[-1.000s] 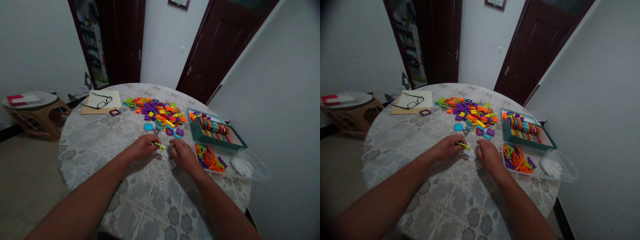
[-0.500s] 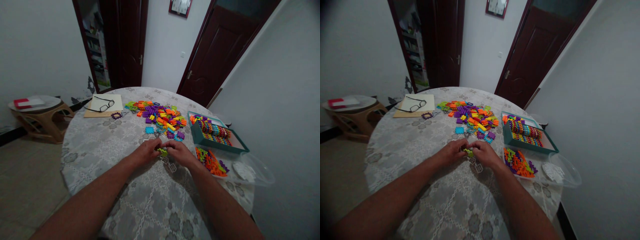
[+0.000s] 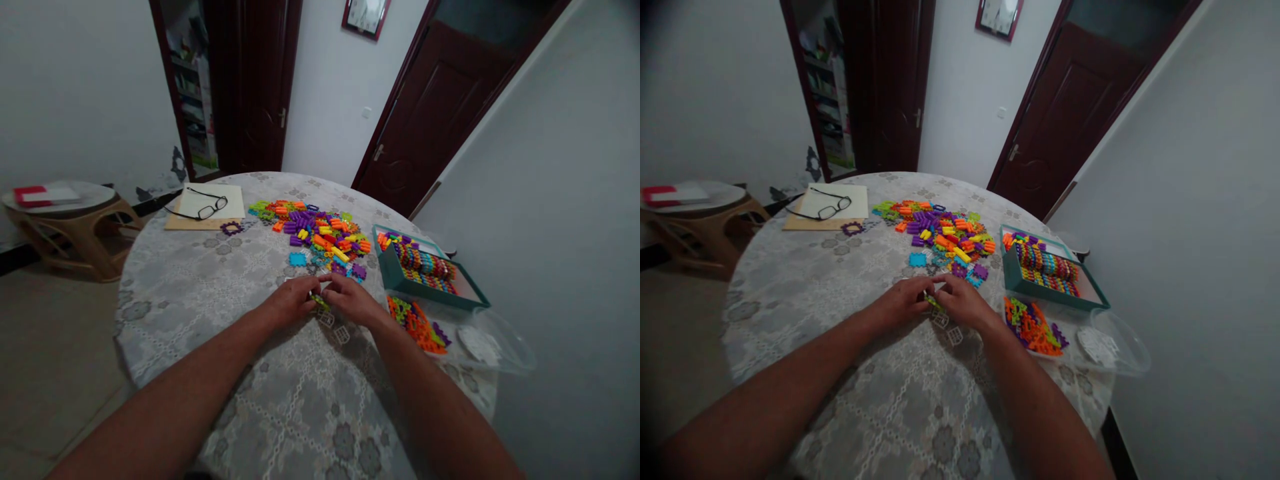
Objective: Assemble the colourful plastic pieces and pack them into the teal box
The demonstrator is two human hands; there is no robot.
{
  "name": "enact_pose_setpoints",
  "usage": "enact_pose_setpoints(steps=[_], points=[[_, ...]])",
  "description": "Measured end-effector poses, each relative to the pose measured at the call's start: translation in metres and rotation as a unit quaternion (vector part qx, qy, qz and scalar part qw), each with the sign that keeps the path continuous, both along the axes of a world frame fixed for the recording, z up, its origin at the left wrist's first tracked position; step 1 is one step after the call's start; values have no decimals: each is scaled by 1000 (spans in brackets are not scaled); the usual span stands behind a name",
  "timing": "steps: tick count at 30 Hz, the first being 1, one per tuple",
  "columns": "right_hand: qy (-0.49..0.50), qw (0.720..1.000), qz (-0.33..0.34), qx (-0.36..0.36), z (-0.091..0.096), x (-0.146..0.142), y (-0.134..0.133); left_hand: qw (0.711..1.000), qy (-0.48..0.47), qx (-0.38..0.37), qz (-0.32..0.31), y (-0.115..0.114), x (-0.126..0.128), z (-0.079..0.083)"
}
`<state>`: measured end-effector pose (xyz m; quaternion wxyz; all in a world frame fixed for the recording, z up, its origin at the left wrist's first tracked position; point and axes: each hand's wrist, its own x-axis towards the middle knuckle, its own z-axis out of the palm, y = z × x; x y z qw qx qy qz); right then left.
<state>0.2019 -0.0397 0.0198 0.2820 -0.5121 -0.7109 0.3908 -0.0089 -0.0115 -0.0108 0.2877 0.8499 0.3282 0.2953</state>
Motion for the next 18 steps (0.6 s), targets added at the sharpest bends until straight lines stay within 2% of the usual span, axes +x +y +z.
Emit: enact_pose_setpoints(steps=[2, 4, 6, 9, 13, 18], points=[[-57, 998, -19, 30, 7, 11, 8, 1000, 13, -9, -3, 0, 0, 0], [-154, 984, -47, 73, 18, 27, 20, 1000, 17, -20, -2, 1, 0, 0], [-292, 949, -81, 91, 30, 45, 35, 999, 14, -34, -2, 0, 0, 1], [-446, 885, -116, 62, 39, 64, 56, 998, 15, -53, -6, 0, -1, 2], [-494, 862, -111, 15, 30, 71, 74, 998, 26, -58, -5, 0, -1, 2], [-523, 846, -103, -10, 20, 68, 80, 998, 24, -56, -1, 1, -1, 2]])
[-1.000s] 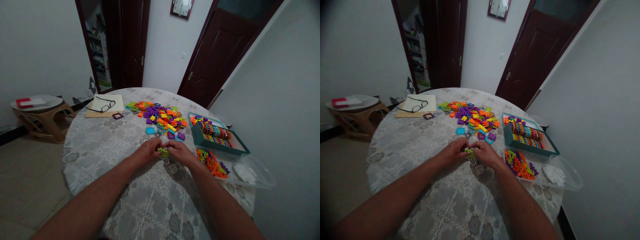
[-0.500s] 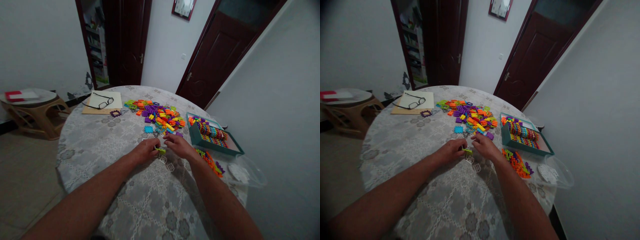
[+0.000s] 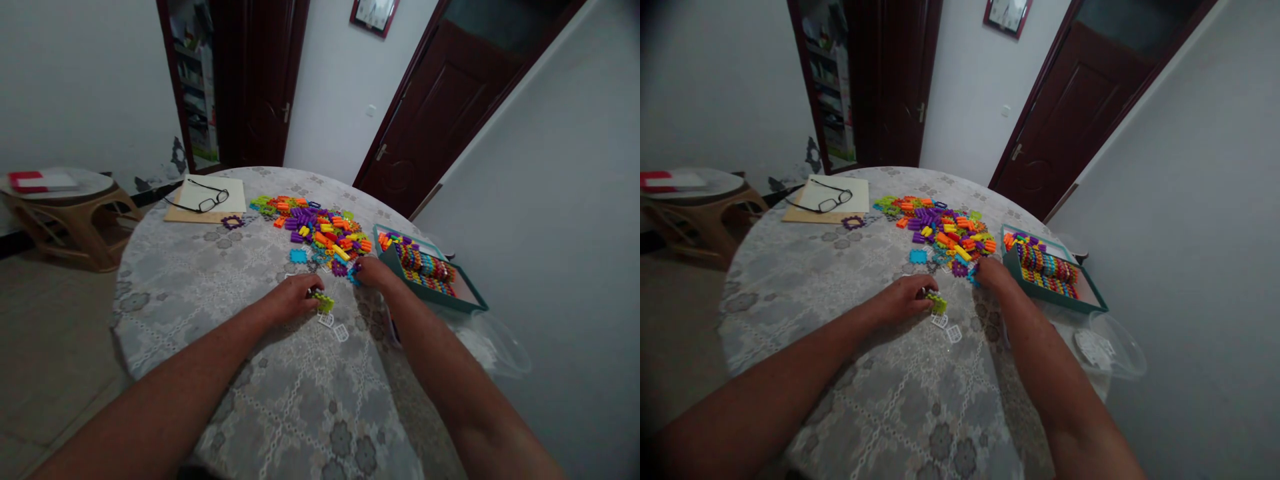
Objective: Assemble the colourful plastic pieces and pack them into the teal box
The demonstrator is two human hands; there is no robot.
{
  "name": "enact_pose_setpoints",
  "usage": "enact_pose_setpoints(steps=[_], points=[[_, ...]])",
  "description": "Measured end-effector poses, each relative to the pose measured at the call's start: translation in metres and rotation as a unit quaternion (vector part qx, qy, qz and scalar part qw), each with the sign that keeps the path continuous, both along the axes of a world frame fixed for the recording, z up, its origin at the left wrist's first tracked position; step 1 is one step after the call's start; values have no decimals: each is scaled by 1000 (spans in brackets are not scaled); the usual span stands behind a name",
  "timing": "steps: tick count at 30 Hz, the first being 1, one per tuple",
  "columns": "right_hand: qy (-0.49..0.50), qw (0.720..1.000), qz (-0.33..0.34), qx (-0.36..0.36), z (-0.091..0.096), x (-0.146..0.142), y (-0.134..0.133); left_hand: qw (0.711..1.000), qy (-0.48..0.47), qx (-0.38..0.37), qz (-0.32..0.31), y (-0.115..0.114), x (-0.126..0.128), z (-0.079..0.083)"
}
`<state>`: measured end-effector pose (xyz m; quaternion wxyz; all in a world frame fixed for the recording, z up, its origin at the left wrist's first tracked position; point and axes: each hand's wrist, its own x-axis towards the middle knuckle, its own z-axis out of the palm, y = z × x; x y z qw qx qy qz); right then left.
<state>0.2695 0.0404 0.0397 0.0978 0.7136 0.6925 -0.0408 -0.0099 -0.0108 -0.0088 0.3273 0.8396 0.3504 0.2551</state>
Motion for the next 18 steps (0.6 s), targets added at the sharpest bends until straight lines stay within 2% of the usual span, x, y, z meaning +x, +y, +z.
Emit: enact_pose_setpoints(steps=[5, 10, 15, 18], points=[[-5, 1000, 6, 28, 17, -6, -13, 1000, -7, 4, 1, -2, 0, 4], [20, 996, 43, 73, 34, -23, -42, 1000, -11, -4, 24, -4, 0, 4], [153, 978, 133, 50, 24, -48, -70, 999, -23, 5, 33, -2, 0, 0], [212, 965, 153, 25, 18, -59, -81, 999, -15, 24, 25, -1, 0, -2]])
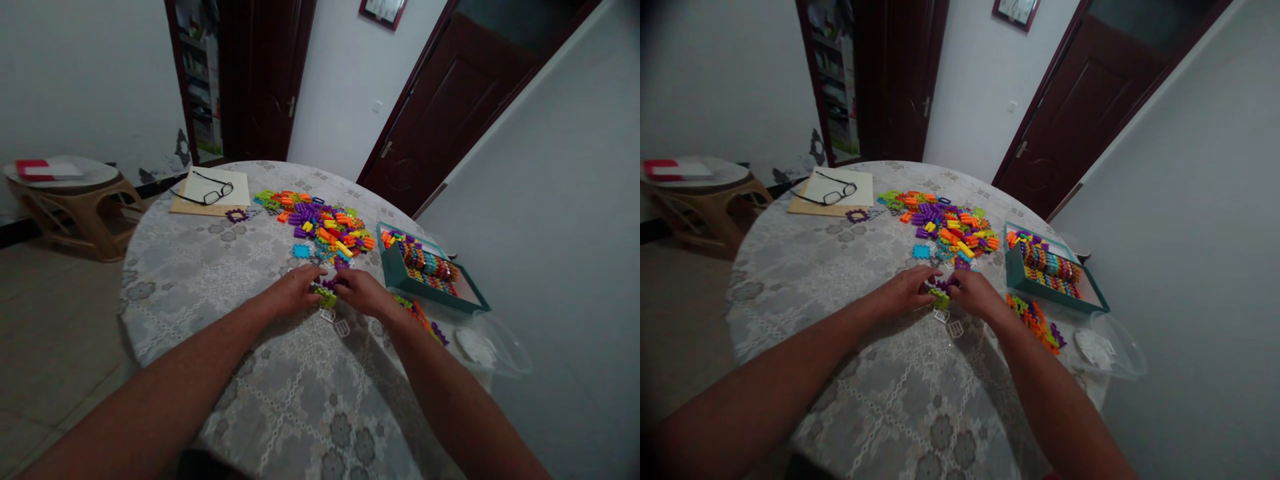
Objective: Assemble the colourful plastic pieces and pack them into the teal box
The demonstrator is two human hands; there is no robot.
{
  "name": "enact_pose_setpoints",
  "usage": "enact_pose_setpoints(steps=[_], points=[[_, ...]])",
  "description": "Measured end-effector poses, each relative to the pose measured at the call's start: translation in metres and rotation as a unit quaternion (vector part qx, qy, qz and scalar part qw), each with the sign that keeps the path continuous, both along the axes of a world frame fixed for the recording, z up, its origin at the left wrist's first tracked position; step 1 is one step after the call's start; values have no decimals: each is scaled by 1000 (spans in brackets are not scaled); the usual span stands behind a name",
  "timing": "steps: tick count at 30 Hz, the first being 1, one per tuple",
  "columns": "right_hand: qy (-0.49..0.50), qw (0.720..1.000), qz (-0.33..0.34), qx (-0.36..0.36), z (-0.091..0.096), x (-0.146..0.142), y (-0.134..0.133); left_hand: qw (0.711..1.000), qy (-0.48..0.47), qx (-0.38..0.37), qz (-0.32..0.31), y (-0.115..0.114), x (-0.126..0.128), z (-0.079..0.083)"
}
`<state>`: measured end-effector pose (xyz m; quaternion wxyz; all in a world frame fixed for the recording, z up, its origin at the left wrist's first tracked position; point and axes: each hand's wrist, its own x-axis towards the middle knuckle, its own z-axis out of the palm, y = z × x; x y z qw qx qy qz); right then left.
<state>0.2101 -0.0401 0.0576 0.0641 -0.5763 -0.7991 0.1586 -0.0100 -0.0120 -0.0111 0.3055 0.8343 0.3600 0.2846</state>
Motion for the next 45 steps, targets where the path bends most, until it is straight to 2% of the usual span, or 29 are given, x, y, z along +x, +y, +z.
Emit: enact_pose_setpoints(steps=[4, 8, 10, 12, 15, 19, 22, 28, 32, 35, 39, 45], points=[[33, 998, 25, -36, 2, -2, -6, 1000, 19, 12, -15, 0, 0, 1], [35, 996, 36, -71, 7, 16, 0, 999, 16, 4, -28, -2, 0, 4], [-17, 999, 4, -35, 7, 30, 9, 1000, 12, 0, -25, -3, 1, 6], [-111, 993, -49, -1, 3, 42, 20, 1000, 10, -1, -20, -5, 1, 9], [-206, 973, -103, -6, -7, 52, 36, 1000, 13, -3, -29, -7, 1, 14], [-222, 969, -106, -26, -20, 53, 46, 999, 29, -6, -31, -8, 1, 17], [-222, 970, -94, -30, -22, 50, 46, 999, 43, 3, -26, -7, 2, 17], [-177, 983, -40, -39, -9, 42, 34, 998, 43, 12, -39, -6, 2, 13], [-70, 996, -7, -62, 0, 33, 24, 998, 33, 19, -49, -5, 2, 9], [25, 996, -4, -86, -1, 28, 16, 998, 34, 18, -48, -5, 3, 7], [103, 990, 19, -94, -7, 25, 5, 999, 33, 20, -31, -4, 4, 4], [109, 993, 13, -51, -5, 18, -14, 999, 42, 8, -17, -6, 3, 3]])
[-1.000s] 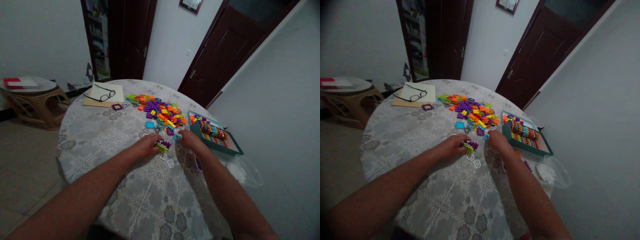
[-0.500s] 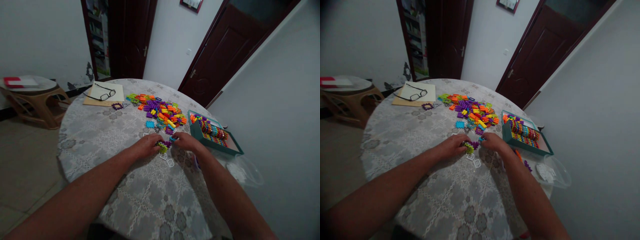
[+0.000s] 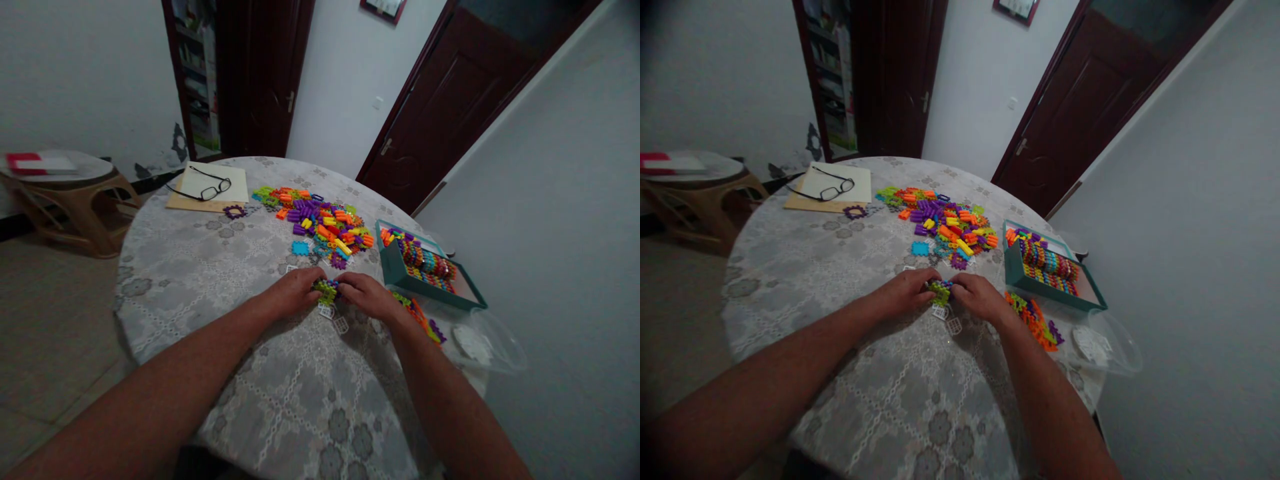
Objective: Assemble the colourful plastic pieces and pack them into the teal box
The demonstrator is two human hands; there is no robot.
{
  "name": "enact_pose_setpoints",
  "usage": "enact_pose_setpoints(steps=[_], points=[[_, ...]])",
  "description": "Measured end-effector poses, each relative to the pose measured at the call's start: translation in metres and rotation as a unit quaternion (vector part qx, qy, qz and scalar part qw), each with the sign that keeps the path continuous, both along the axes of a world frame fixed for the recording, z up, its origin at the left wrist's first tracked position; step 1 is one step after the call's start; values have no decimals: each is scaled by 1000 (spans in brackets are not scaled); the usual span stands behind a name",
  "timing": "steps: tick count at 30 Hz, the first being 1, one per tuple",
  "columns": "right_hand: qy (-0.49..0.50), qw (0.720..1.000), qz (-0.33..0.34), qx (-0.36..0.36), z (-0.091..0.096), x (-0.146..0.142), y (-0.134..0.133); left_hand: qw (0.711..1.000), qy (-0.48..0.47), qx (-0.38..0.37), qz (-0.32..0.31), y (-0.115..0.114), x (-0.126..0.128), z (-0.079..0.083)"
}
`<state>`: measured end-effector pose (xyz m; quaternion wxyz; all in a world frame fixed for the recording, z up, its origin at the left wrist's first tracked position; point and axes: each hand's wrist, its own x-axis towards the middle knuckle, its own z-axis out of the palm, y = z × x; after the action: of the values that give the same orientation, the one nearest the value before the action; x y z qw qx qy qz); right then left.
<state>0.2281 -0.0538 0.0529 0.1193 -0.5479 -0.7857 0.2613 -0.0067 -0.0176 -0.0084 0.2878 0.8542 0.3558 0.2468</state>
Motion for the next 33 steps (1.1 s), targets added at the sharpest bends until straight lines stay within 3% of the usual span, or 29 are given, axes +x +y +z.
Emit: enact_pose_setpoints(steps=[8, 13, 19, 25, 29, 33], points=[[11, 994, -95, 55, -10, -20, -15, 1000, 7, -11, 21, 0, 0, 1], [33, 994, -76, 77, -13, -28, -19, 999, 11, 3, 43, 2, 1, 3], [-50, 992, -80, 85, -19, -34, -16, 1000, 4, 4, 30, 9, 0, -6], [-108, 984, -90, 105, -25, -42, -11, 1000, -15, 11, -1, 10, -2, -5], [-119, 981, -109, 107, -10, -37, -17, 998, -46, 30, -10, 7, -1, 0], [-101, 972, -152, 150, 27, -12, -28, 997, -65, 33, 13, 7, -3, 5]])
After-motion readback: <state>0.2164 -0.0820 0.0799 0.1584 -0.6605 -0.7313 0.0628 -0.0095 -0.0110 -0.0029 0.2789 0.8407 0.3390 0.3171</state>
